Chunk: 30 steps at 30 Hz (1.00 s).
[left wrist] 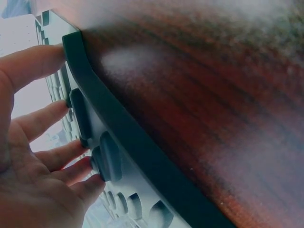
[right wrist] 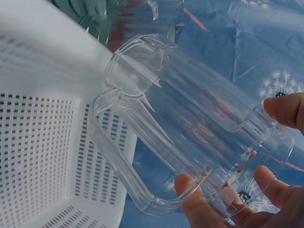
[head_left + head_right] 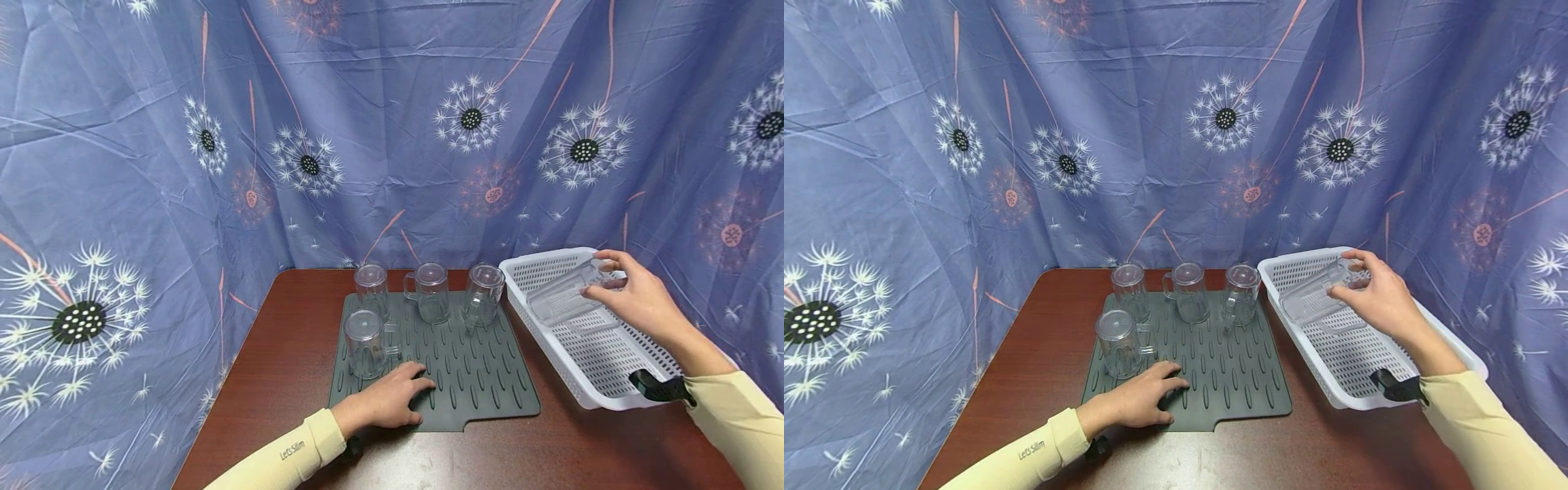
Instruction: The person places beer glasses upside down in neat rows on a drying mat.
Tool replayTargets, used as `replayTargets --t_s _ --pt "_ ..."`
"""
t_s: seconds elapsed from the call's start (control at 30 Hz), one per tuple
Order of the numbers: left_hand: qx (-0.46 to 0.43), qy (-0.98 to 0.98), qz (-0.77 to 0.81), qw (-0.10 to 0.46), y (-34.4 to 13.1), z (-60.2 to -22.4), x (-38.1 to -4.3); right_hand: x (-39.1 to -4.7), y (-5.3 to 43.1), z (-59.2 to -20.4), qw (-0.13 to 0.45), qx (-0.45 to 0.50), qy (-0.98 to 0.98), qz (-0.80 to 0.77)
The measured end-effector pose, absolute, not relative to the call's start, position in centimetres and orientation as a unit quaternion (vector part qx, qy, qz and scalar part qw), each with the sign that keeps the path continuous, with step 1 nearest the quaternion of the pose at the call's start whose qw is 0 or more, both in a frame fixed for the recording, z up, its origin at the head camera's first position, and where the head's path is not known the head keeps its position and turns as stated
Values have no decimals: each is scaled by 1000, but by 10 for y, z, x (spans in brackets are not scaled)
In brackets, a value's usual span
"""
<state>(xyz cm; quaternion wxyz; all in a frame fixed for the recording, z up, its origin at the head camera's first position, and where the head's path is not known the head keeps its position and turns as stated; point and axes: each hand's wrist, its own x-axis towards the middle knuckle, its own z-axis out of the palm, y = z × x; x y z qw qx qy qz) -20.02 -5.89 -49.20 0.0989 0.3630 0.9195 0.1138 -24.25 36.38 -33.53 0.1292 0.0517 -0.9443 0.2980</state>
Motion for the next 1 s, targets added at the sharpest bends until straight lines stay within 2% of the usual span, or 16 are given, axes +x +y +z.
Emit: replayTargets --t_s 0.33,1.0 --pt "359 916 135 120 -60 -491 -201 -233 354 -342 117 65 -915 380" --pt "353 912 158 138 -62 -488 -202 -223 328 -358 45 80 -872 480"
